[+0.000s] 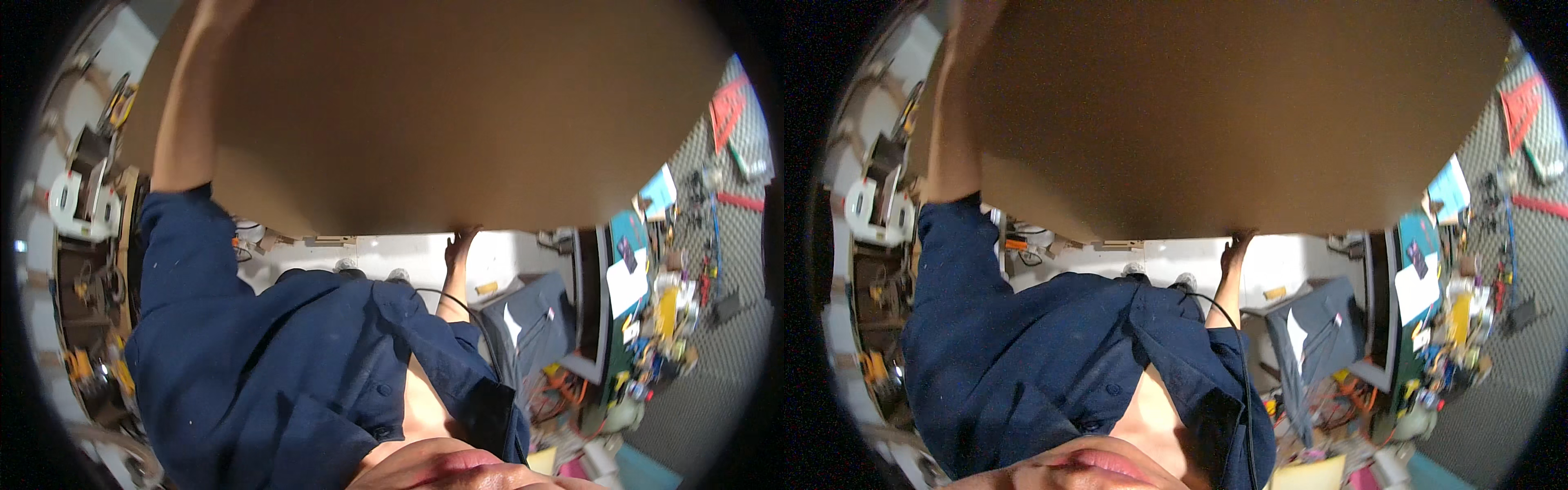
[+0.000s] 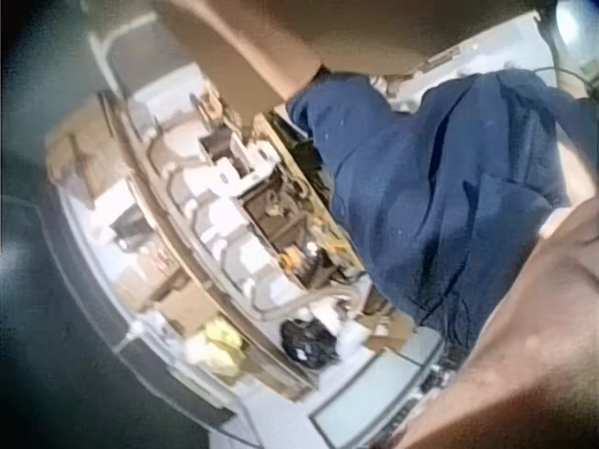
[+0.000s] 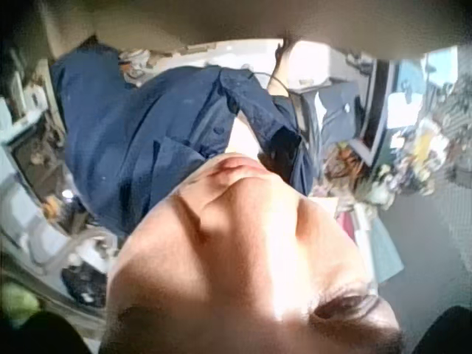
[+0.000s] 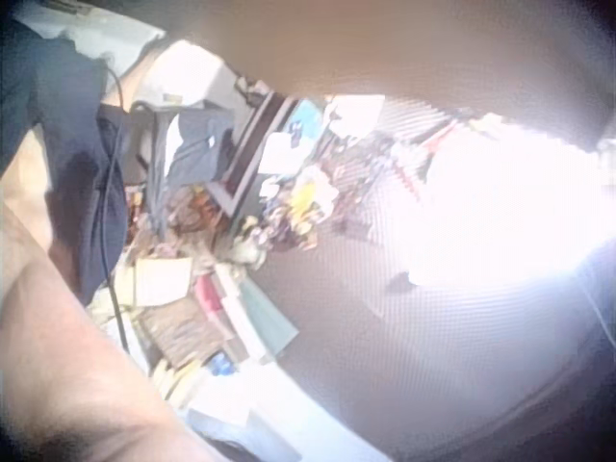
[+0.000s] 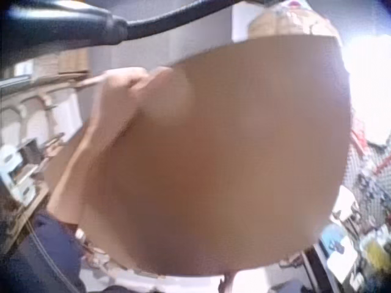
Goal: The person uses a table saw to cut a large sheet of MDF into smaller rectangular pieces. They position the board against the fence, push it through the blade, and then move the cut pieces aside. The process is repeated several times to produce multiple smaller boards.
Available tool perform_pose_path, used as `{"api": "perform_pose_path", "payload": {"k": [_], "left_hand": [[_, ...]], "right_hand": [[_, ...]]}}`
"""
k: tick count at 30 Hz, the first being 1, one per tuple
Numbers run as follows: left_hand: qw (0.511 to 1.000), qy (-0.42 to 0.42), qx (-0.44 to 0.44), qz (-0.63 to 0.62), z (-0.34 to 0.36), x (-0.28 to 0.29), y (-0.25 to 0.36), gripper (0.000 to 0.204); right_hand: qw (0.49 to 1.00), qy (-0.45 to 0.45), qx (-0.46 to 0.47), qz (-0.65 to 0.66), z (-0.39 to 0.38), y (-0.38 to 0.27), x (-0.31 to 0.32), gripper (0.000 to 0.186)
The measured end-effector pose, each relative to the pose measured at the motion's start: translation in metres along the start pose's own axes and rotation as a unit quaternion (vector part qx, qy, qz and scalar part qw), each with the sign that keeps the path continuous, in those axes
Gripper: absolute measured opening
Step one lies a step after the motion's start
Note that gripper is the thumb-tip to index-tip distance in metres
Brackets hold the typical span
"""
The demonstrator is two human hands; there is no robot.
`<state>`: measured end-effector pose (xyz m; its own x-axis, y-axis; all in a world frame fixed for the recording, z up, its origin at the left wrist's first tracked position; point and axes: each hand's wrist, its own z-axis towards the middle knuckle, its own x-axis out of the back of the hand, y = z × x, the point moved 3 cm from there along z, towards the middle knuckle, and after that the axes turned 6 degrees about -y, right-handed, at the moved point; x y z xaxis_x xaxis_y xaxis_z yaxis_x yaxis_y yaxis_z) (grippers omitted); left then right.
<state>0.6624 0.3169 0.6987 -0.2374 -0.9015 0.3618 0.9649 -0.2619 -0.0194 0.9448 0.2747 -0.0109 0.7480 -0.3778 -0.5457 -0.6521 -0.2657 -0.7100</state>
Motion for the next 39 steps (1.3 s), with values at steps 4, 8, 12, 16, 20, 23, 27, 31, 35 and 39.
{"api": "perform_pose_path", "payload": {"k": [4,8,12,16,20,23,27,31,35,39], "left_hand": [[0.997,-0.027,-0.052,-0.040,0.019,-0.009,0.000,0.056],[0.981,-0.036,0.006,-0.189,0.016,-0.062,0.020,0.046],[0.974,-0.134,0.020,-0.182,-0.002,-0.170,0.025,0.071],[0.979,-0.112,0.045,-0.166,-0.032,-0.265,0.017,0.072],[0.949,-0.187,0.110,-0.228,-0.070,-0.313,0.011,0.068],[0.935,-0.214,0.146,-0.244,-0.106,-0.334,-0.004,0.063],[0.910,-0.263,0.195,-0.256,-0.155,-0.356,-0.028,0.058],[0.901,-0.319,0.195,-0.219,-0.210,-0.381,-0.045,0.057],[0.899,-0.347,0.182,-0.192,-0.279,-0.412,-0.055,0.063],[0.885,-0.372,0.198,-0.199,-0.336,-0.432,-0.064,0.071]], "right_hand": [[0.997,0.030,0.062,-0.029,-0.007,0.014,0.020,0.093],[0.993,0.107,-0.028,-0.040,-0.037,0.028,0.093,0.093],[0.986,0.115,-0.106,-0.059,-0.071,0.032,0.134,0.092],[0.977,0.117,-0.166,-0.067,-0.092,0.040,0.153,0.092],[0.970,0.116,-0.205,-0.062,-0.103,0.051,0.161,0.092],[0.965,0.116,-0.226,-0.061,-0.113,0.059,0.166,0.092],[0.961,0.114,-0.247,-0.054,-0.124,0.070,0.168,0.091],[0.956,0.107,-0.268,-0.045,-0.137,0.087,0.171,0.091],[0.954,0.111,-0.275,-0.034,-0.155,0.101,0.170,0.091],[0.955,0.102,-0.277,-0.017,-0.170,0.120,0.166,0.090]]}}
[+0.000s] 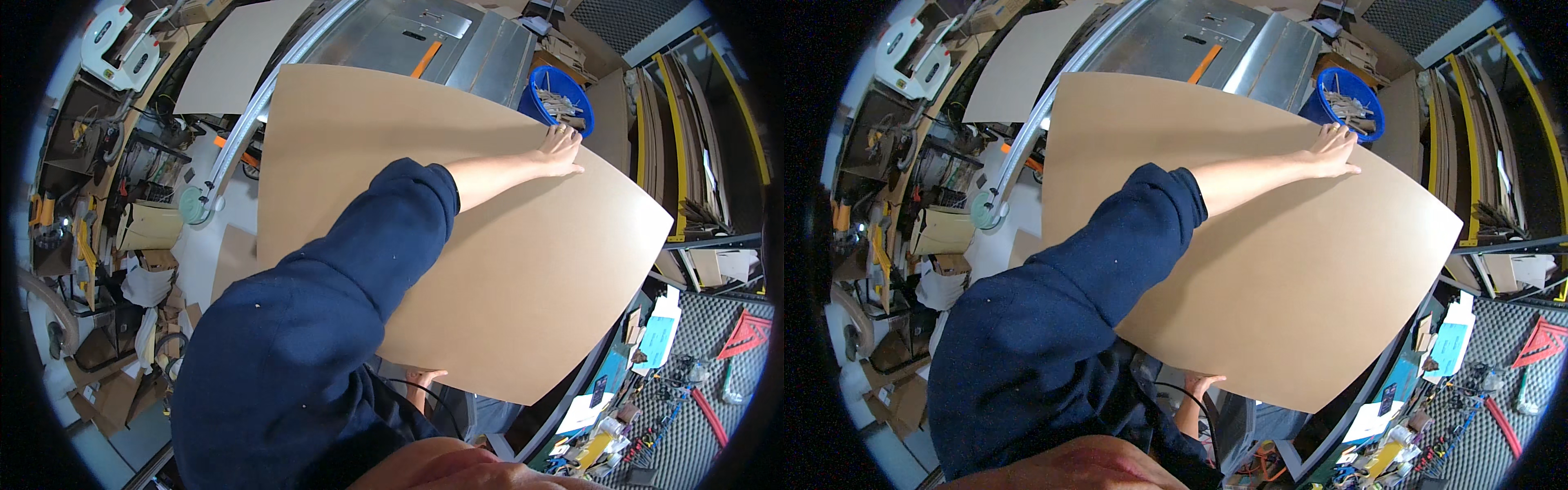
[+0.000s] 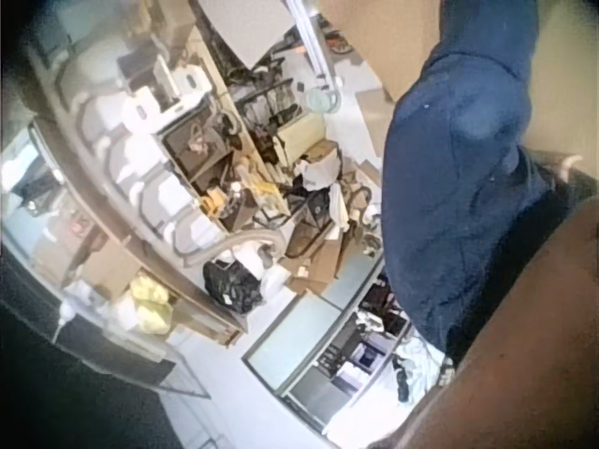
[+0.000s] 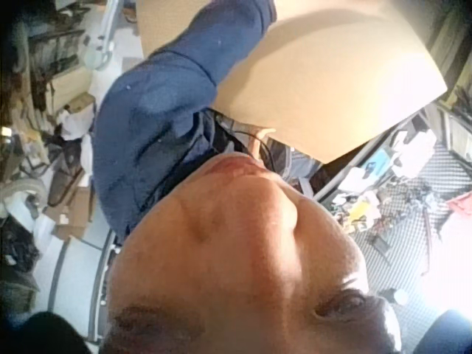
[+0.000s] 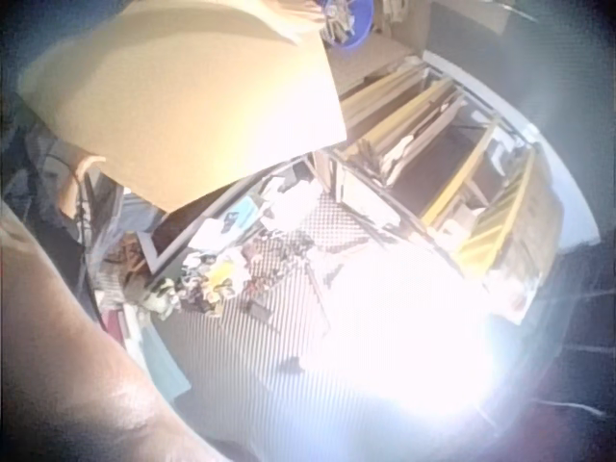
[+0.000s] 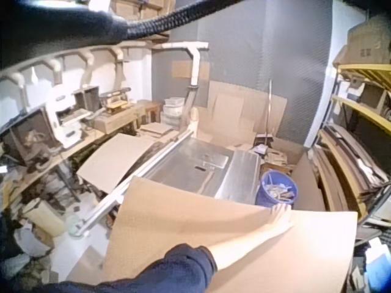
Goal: The person uses a table saw to cut a large sheet of MDF into smaller rectangular pieces. They position the board against the fence, push it through the blade, and then move the cut pieces aside. The process is repeated several times to produce multiple smaller boards.
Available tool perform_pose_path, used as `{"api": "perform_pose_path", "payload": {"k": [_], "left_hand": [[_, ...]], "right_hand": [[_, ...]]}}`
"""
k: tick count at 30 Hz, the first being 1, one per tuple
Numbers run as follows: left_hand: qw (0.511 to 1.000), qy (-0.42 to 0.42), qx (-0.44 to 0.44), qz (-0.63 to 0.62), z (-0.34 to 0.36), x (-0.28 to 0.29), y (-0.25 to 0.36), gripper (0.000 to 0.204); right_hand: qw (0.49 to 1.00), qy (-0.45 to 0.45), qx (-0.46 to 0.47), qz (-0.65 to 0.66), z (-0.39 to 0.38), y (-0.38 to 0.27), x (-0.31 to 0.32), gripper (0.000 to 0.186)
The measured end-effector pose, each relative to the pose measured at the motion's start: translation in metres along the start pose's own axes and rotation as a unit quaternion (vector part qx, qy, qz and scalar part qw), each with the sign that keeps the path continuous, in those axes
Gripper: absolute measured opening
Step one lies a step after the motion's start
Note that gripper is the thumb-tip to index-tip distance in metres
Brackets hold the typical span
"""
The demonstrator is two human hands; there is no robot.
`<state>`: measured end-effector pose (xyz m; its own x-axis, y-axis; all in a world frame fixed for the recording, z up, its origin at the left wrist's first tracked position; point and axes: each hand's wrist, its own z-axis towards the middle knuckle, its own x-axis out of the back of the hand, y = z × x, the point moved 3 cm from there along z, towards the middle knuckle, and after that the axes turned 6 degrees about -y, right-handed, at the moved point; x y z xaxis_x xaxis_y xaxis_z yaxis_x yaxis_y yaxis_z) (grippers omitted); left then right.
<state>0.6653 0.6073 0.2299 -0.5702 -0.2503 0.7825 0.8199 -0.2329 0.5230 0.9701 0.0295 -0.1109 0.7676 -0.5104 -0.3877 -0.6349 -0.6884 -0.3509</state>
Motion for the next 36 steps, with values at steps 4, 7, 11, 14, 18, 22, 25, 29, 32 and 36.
{"api": "perform_pose_path", "payload": {"k": [4,7,11,14,18,22,25,29,32,36], "left_hand": [[0.999,-0.039,-0.001,0.027,-0.018,-0.034,-0.032,0.072],[0.990,-0.133,-0.032,0.022,-0.035,-0.054,-0.065,0.072],[0.987,-0.129,-0.045,-0.087,-0.116,-0.092,-0.103,0.072],[0.987,-0.096,-0.072,-0.109,-0.218,-0.043,-0.118,0.064],[0.989,-0.046,0.067,-0.122,-0.383,0.048,-0.174,0.048],[0.934,0.083,0.345,-0.043,-0.577,0.156,-0.224,0.045],[0.854,0.128,0.481,0.153,-0.697,0.205,-0.257,0.057],[0.713,0.088,0.639,0.275,-0.839,0.226,-0.244,0.069],[0.674,-0.007,0.734,0.081,-0.924,0.219,-0.250,0.070],[0.724,0.039,0.689,-0.011,-0.933,0.210,-0.247,0.064]], "right_hand": [[1.000,0.030,-0.006,-0.001,-0.004,0.016,0.002,0.093],[0.997,0.068,-0.005,-0.021,0.002,0.019,0.004,0.099],[0.992,0.064,-0.004,-0.107,0.028,0.028,0.052,0.099],[0.991,0.071,-0.028,-0.113,0.027,0.034,0.035,0.100],[0.996,0.045,0.008,-0.082,0.006,0.036,0.019,0.103],[0.990,0.020,0.003,-0.140,-0.004,0.020,0.018,0.096],[0.992,0.070,-0.009,-0.103,-0.019,0.023,0.016,0.095],[0.984,0.111,-0.021,-0.137,-0.032,0.020,-0.001,0.098],[0.983,0.071,-0.023,-0.165,-0.029,0.017,0.006,0.099],[0.977,0.107,-0.006,-0.185,-0.043,0.010,0.002,0.099]]}}
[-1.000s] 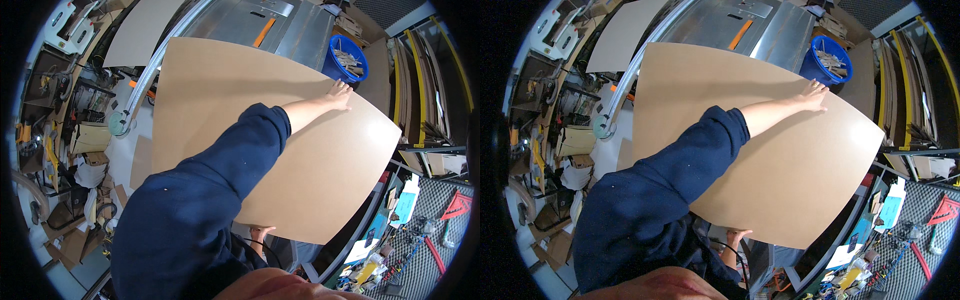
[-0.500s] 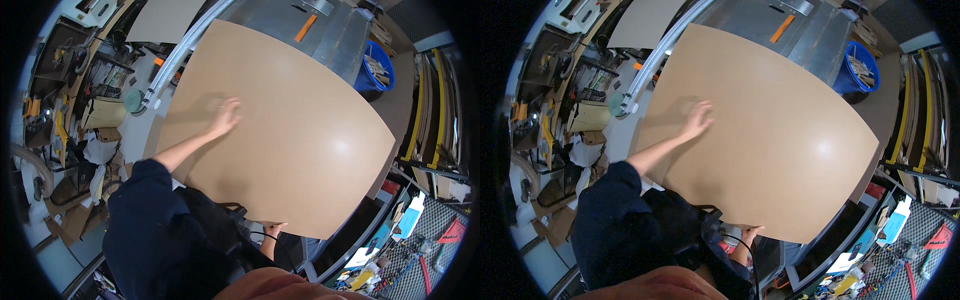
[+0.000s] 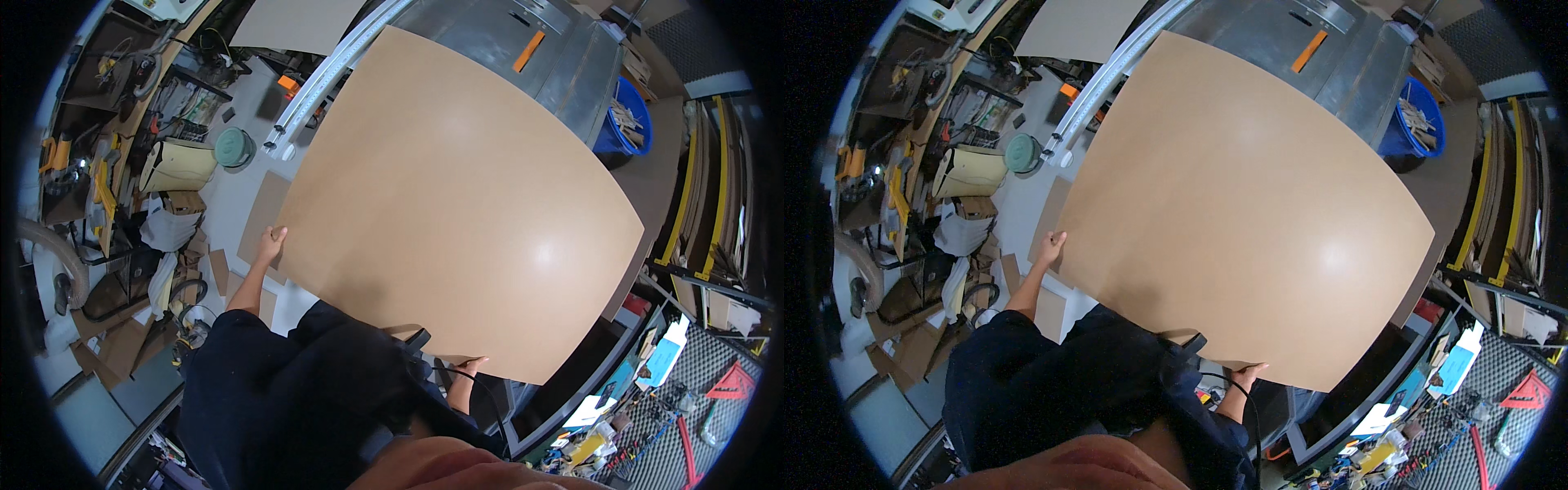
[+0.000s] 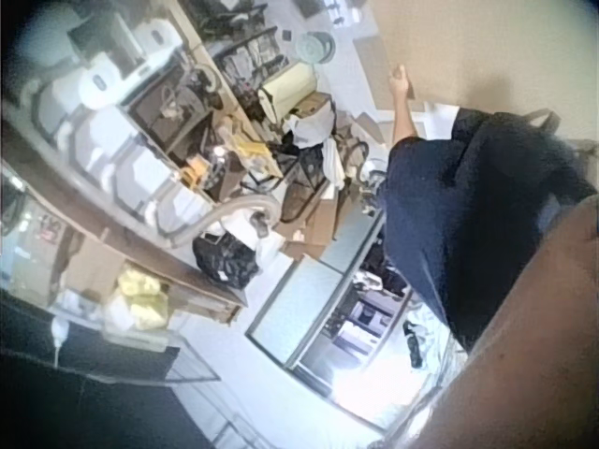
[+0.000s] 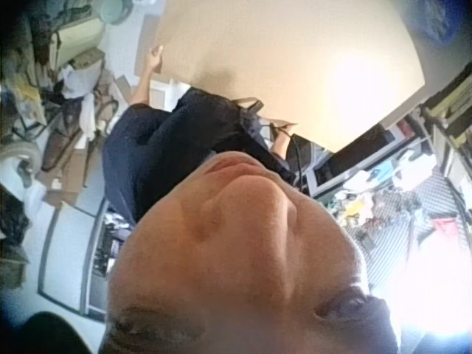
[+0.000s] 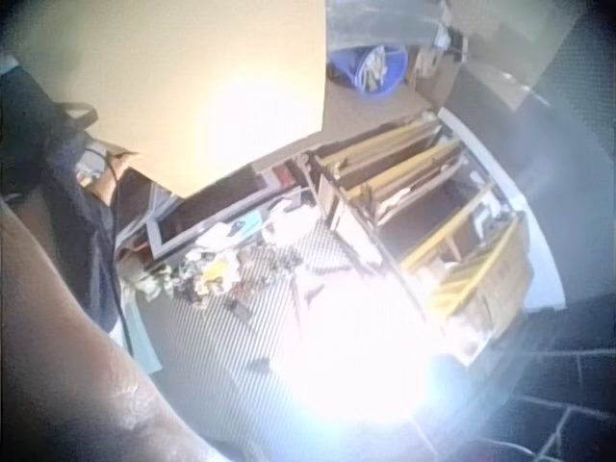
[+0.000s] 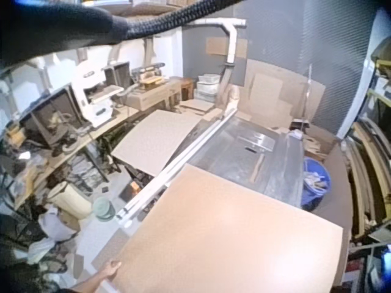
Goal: The person uses a table saw to cut a large sheet of MDF into smaller rectangular pieces. They position the board against the fence, push it through the blade, and then move the cut pieces aside. The process is repeated several times to produce multiple smaller boards.
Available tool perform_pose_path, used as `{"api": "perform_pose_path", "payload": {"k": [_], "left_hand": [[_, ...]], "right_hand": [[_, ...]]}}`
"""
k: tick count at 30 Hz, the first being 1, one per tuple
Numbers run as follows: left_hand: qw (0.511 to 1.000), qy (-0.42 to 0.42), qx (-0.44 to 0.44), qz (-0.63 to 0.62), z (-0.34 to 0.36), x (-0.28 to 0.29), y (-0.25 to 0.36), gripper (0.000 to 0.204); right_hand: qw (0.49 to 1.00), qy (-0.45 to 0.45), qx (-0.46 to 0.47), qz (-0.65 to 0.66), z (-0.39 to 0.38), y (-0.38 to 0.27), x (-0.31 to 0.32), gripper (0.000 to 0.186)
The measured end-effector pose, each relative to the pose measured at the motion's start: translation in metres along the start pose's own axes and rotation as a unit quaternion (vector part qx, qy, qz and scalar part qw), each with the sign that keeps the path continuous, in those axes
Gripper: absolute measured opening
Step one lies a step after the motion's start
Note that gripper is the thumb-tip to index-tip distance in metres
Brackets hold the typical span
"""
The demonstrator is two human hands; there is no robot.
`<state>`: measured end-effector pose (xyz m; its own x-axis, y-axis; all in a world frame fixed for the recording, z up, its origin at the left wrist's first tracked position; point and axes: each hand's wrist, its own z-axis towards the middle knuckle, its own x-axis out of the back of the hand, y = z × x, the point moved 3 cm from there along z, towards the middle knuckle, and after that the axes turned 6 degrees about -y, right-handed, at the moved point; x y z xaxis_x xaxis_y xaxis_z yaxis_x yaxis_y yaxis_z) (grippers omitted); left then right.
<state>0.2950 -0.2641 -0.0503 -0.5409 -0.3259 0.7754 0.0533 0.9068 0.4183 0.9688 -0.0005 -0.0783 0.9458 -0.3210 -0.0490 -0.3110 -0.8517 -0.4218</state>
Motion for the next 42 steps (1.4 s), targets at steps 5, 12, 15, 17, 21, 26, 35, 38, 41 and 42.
{"api": "perform_pose_path", "payload": {"k": [5,12,15,17,21,26,35,38,41,42], "left_hand": [[0.992,-0.045,-0.056,-0.104,0.003,0.020,0.013,0.055],[0.977,0.029,-0.066,-0.199,-0.003,0.057,0.085,0.048],[0.988,0.029,-0.046,-0.147,0.003,0.058,0.079,0.048],[0.988,0.024,-0.045,-0.143,0.002,0.060,0.077,0.048],[0.990,0.072,-0.022,-0.119,0.001,0.052,0.063,0.047],[0.983,0.030,-0.085,-0.161,0.020,0.078,0.099,0.047],[0.986,-0.086,-0.034,-0.138,0.069,0.079,0.029,0.040],[0.983,-0.064,-0.070,-0.158,0.075,0.075,0.026,0.041],[0.982,-0.021,-0.093,-0.166,0.072,0.073,0.020,0.041],[0.981,-0.011,-0.094,-0.168,0.071,0.070,0.022,0.041]], "right_hand": [[0.986,0.031,0.141,-0.079,-0.057,-0.030,-0.031,0.100],[0.996,0.049,0.073,-0.032,-0.052,-0.013,-0.019,0.101],[0.996,0.042,0.052,-0.059,-0.041,-0.011,-0.008,0.100],[0.995,0.037,0.061,-0.069,-0.032,-0.007,-0.002,0.100],[0.991,0.032,0.098,-0.083,-0.031,-0.017,0.003,0.097],[0.989,0.021,0.118,-0.088,-0.033,0.001,-0.014,0.090],[0.995,0.032,0.078,-0.046,-0.027,0.008,-0.046,0.087],[0.997,0.027,0.048,-0.052,-0.021,0.003,-0.038,0.088],[0.995,0.054,0.053,-0.068,-0.040,-0.009,-0.073,0.082],[0.995,0.031,0.068,-0.064,-0.040,-0.015,-0.075,0.083]]}}
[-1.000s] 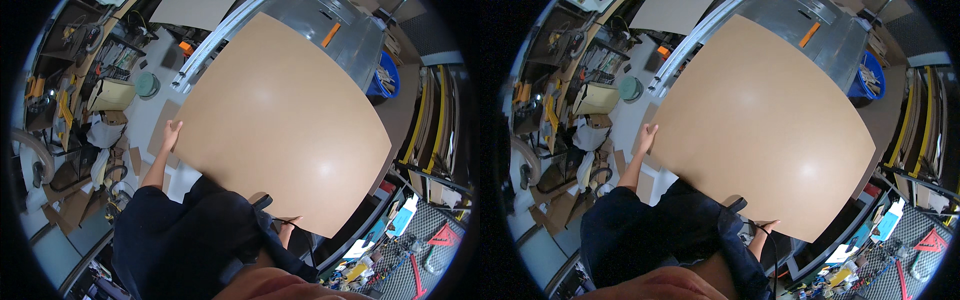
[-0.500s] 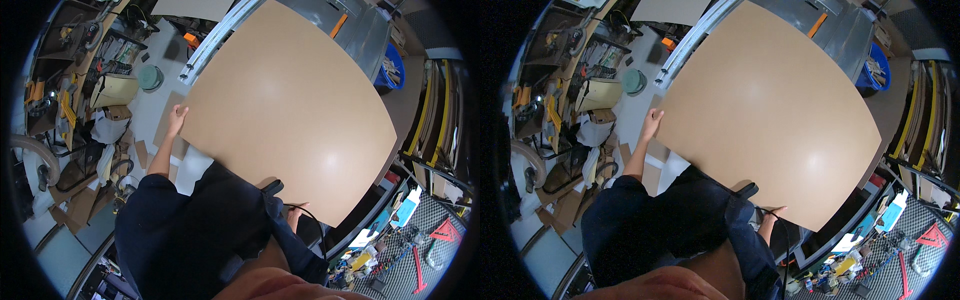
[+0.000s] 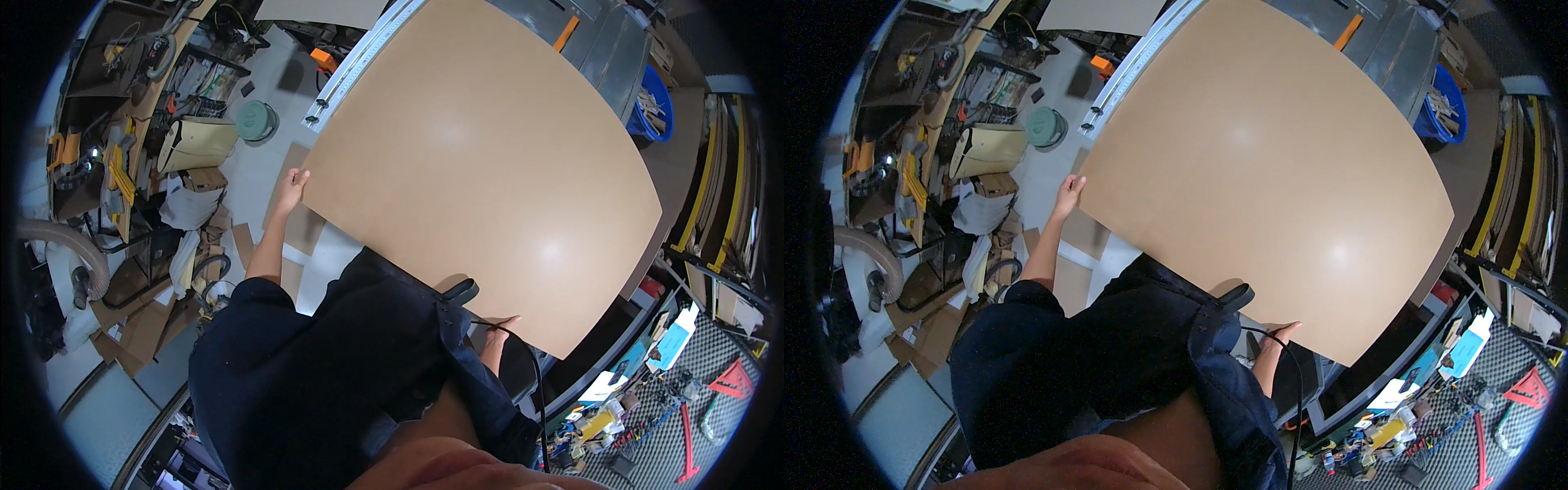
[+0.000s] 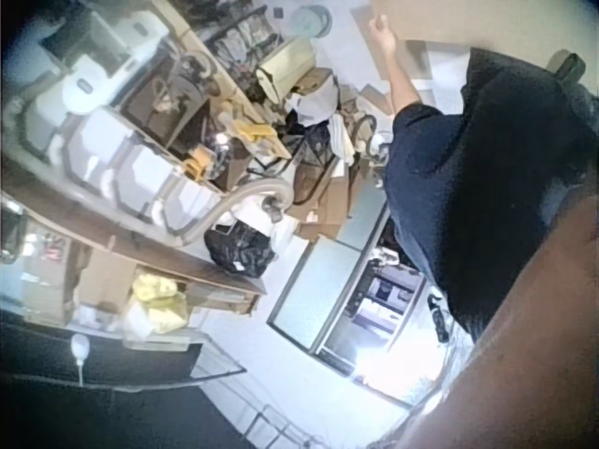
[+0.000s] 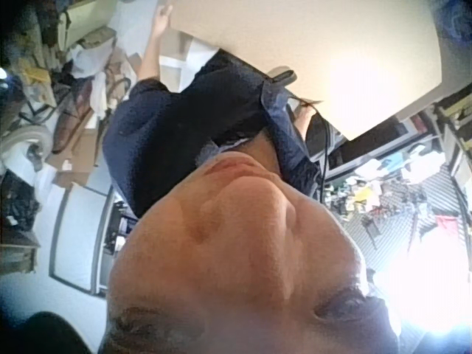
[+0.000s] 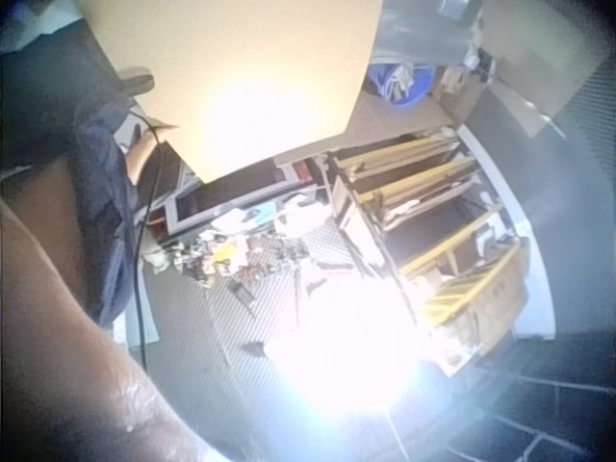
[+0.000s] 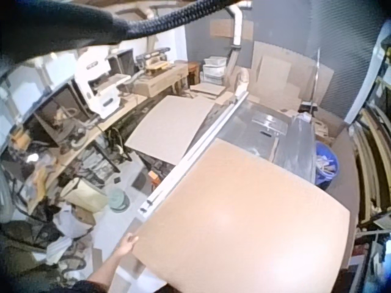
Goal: The person uses a table saw to cut a large sheet of MDF into smaller rectangular pieces. They position the board against the fence, push it through the blade, and then move the cut pieces aside. The process is repeated several times to produce multiple smaller boards.
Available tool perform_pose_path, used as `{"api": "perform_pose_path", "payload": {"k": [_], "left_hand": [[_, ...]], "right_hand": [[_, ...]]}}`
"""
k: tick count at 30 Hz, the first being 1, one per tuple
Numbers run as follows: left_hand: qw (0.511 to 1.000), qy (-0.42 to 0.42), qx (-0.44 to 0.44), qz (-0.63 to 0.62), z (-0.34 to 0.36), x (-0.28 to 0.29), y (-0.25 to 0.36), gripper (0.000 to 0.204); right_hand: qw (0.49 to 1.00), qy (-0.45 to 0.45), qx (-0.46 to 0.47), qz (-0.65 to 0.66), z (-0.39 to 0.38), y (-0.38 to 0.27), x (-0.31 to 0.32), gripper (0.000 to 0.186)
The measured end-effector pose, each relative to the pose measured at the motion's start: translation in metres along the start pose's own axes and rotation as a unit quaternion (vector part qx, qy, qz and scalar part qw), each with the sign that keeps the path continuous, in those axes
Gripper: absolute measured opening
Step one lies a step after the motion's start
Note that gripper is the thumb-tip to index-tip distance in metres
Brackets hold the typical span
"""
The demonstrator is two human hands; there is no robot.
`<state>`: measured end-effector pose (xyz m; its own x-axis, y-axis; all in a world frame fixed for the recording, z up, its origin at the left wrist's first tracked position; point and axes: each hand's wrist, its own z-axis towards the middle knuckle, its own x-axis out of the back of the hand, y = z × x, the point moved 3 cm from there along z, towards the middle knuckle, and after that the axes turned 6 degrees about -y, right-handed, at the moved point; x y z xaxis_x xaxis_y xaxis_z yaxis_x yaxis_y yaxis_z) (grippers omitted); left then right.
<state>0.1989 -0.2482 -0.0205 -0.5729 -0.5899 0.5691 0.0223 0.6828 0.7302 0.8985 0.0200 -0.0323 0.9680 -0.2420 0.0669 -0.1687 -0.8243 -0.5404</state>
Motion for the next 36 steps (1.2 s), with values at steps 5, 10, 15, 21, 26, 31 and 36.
{"api": "perform_pose_path", "payload": {"k": [5,10,15,21,26,31,36], "left_hand": [[0.999,-0.010,-0.003,-0.038,0.004,-0.007,0.022,0.038],[0.996,-0.021,0.037,-0.081,0.002,-0.014,0.010,0.034],[0.999,0.002,0.005,-0.037,0.015,-0.014,0.032,0.037],[0.965,0.051,-0.217,0.141,0.013,-0.085,0.205,0.060],[0.921,-0.110,-0.310,0.208,0.094,-0.204,0.315,0.099],[0.883,-0.210,-0.168,0.385,0.133,-0.247,0.359,0.119],[0.879,-0.218,-0.135,0.403,0.139,-0.264,0.357,0.120]], "right_hand": [[0.999,-0.017,0.035,0.028,-0.001,-0.007,-0.013,0.083],[0.998,-0.028,0.036,0.049,0.012,-0.009,-0.006,0.075],[0.996,-0.009,0.020,0.088,0.014,0.004,-0.013,0.066],[0.998,0.016,0.028,0.062,0.004,-0.032,-0.034,0.063],[0.992,0.058,0.025,0.105,0.012,-0.034,-0.044,0.063],[0.997,-0.025,-0.001,0.078,0.000,-0.041,-0.048,0.070],[0.995,0.025,-0.031,0.086,0.010,-0.032,-0.028,0.063]]}}
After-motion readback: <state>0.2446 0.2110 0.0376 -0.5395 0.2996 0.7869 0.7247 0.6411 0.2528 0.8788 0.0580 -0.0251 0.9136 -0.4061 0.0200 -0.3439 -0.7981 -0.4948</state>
